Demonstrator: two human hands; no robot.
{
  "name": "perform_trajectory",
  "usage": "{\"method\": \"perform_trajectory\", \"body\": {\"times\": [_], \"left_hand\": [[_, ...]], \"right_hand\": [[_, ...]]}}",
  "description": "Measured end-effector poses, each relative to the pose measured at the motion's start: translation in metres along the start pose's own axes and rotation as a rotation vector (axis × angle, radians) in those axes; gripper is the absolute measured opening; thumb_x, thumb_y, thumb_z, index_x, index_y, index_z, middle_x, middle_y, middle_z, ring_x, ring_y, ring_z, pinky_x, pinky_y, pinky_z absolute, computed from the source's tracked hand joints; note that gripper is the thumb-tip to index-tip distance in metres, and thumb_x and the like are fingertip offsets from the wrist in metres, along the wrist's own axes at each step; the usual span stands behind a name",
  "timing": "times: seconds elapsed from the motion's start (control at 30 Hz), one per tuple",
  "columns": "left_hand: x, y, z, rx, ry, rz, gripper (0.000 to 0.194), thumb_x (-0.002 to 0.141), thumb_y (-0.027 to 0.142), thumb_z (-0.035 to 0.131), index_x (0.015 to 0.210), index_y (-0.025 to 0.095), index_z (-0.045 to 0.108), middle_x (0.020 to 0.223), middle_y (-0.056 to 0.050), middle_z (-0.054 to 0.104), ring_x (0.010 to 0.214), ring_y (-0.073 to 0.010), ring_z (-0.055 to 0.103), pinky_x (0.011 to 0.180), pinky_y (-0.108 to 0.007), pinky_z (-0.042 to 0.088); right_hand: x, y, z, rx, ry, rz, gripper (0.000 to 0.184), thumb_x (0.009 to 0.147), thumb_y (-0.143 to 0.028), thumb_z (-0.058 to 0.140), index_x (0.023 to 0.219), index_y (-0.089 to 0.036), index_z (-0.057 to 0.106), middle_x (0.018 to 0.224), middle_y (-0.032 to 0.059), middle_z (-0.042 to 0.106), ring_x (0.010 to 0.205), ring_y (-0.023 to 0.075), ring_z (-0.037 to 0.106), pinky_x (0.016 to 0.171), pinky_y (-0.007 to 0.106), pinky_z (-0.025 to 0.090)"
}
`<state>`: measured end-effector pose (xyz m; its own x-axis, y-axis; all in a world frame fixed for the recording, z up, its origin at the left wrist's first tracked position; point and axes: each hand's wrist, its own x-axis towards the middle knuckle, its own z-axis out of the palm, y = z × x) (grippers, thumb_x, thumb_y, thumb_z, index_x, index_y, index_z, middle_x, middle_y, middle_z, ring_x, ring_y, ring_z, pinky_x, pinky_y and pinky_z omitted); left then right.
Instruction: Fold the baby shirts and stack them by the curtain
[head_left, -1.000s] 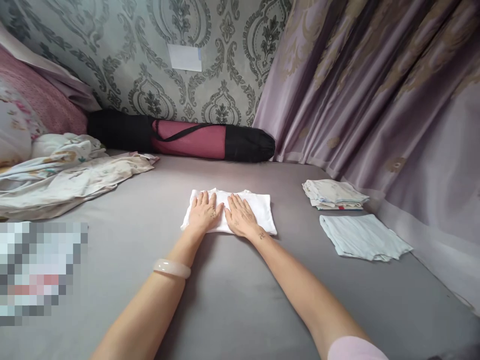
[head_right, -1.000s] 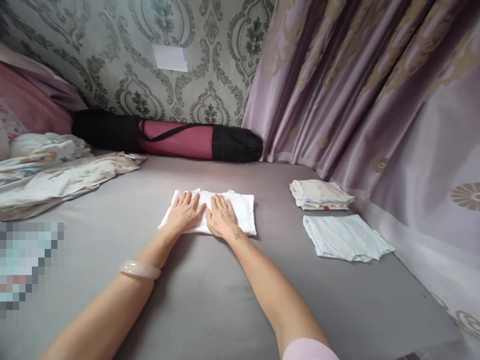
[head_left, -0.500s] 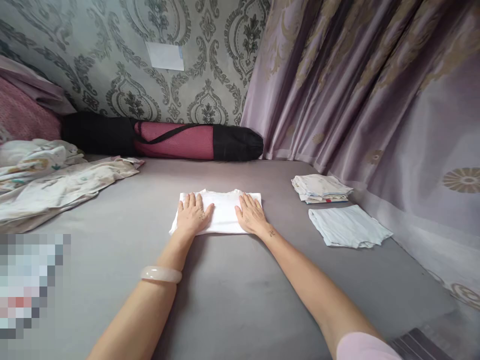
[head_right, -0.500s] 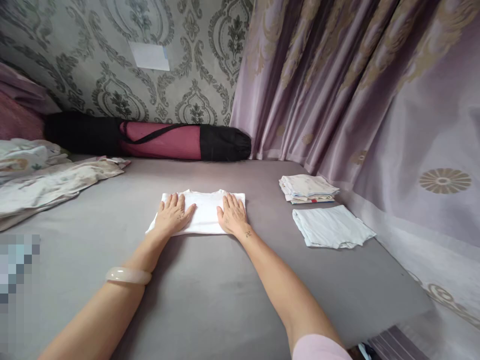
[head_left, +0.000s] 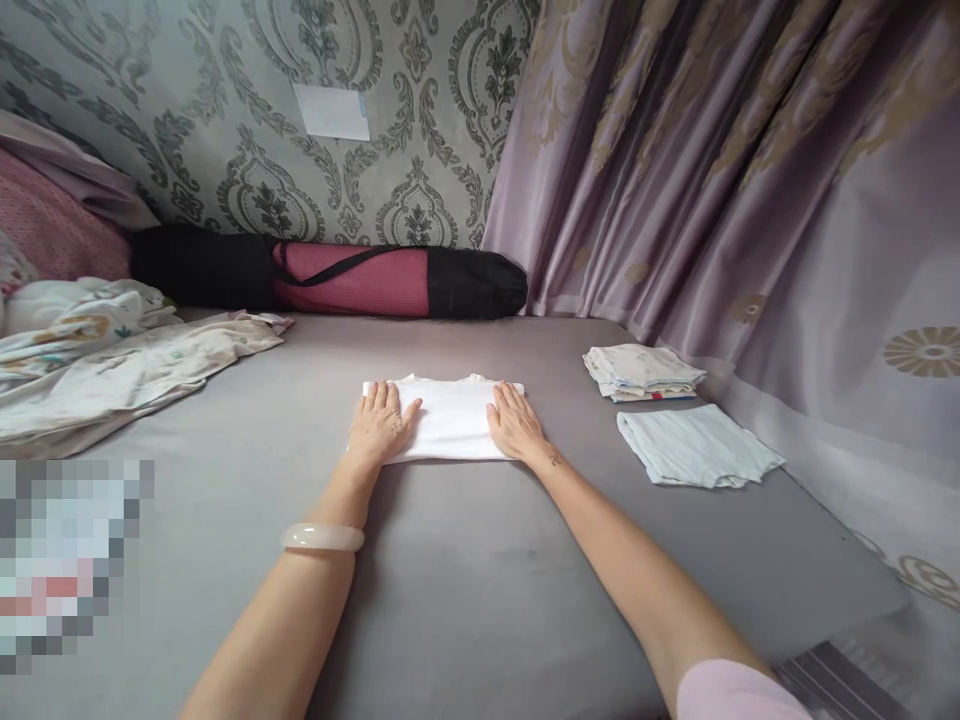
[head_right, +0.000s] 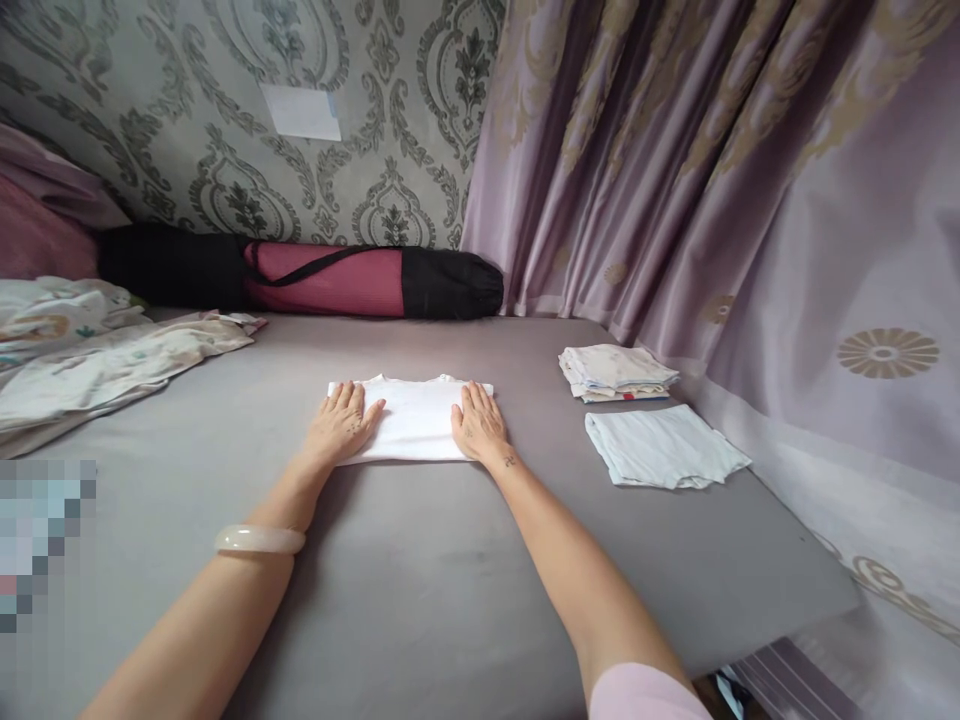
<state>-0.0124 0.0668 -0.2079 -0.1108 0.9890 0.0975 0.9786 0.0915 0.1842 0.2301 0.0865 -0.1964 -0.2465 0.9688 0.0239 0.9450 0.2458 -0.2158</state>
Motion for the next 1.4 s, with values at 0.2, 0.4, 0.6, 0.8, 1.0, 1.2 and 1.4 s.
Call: {"method": "perform_trajectory", "body": {"times": [0.2,0.4,0.6,0.8,1.0,1.2,1.4], "left_hand": [[0.004,-0.022,0.004,-0.132,0.006,-0.001,0.060,0.099,0.045,0.028,0.147,0.012,0.042,0.159,-0.016,0.033,0.148,-0.0361,0.023,0.118,-0.053,0.024],[0.015,-0.040,-0.017,-0.540,0.086,-0.054,0.046,0.098,0.036,0.031,0.128,0.010,0.055,0.148,-0.021,0.046,0.142,-0.0310,0.036,0.116,-0.046,0.027],[0.008,-0.054,-0.038,-0.876,0.300,-0.178,0.036,0.096,0.043,0.030,0.082,0.020,0.054,0.094,-0.007,0.064,0.095,-0.0221,0.058,0.089,-0.033,0.044],[0.009,-0.059,-0.037,-0.947,0.322,-0.273,0.033,0.094,0.040,0.035,0.065,0.023,0.039,0.069,0.001,0.049,0.072,-0.0172,0.048,0.070,-0.029,0.039],[0.013,-0.063,-0.033,-0.944,0.369,-0.323,0.035,0.093,0.039,0.035,0.062,0.023,0.037,0.061,0.003,0.041,0.064,-0.0159,0.043,0.062,-0.028,0.036],[0.016,-0.069,-0.024,-0.910,0.353,-0.325,0.036,0.093,0.043,0.034,0.068,0.023,0.050,0.066,-0.001,0.053,0.073,-0.0188,0.054,0.073,-0.030,0.046],[0.022,-0.070,-0.019,-0.912,0.330,-0.329,0.036,0.091,0.044,0.034,0.073,0.021,0.056,0.072,-0.006,0.063,0.087,-0.0228,0.061,0.083,-0.034,0.049]], "right_hand": [[-0.004,0.010,-0.008,-0.021,-0.036,0.077,0.062,0.102,-0.039,0.018,0.157,-0.009,0.024,0.165,0.0111,0.016,0.151,0.0234,0.015,0.121,0.038,0.014],[-0.009,-0.006,-0.022,-0.167,0.116,0.113,0.061,0.102,-0.036,0.025,0.151,-0.001,0.033,0.161,0.0193,0.023,0.150,0.0290,0.017,0.122,0.044,0.008],[-0.014,-0.083,-0.006,0.014,-0.055,-0.288,0.066,0.103,-0.046,0.017,0.156,-0.007,0.027,0.164,0.0121,0.018,0.152,0.0230,0.011,0.123,0.040,0.006],[0.005,-0.120,0.017,0.054,-0.143,-0.305,0.070,0.102,-0.047,0.018,0.156,-0.004,0.020,0.164,0.0135,0.014,0.152,0.0238,0.008,0.123,0.042,0.003],[0.022,-0.148,0.025,0.063,-0.106,-0.301,0.067,0.102,-0.044,0.023,0.155,-0.004,0.026,0.164,0.0143,0.017,0.152,0.0253,0.011,0.122,0.044,0.004],[0.036,-0.184,0.028,0.062,-0.135,-0.288,0.066,0.102,-0.041,0.022,0.154,-0.001,0.028,0.162,0.0164,0.021,0.151,0.0260,0.014,0.122,0.044,0.007],[0.041,-0.207,0.037,0.078,-0.110,-0.266,0.064,0.100,-0.037,0.032,0.154,-0.002,0.026,0.163,0.0184,0.017,0.152,0.0280,0.011,0.122,0.047,0.008]]}}
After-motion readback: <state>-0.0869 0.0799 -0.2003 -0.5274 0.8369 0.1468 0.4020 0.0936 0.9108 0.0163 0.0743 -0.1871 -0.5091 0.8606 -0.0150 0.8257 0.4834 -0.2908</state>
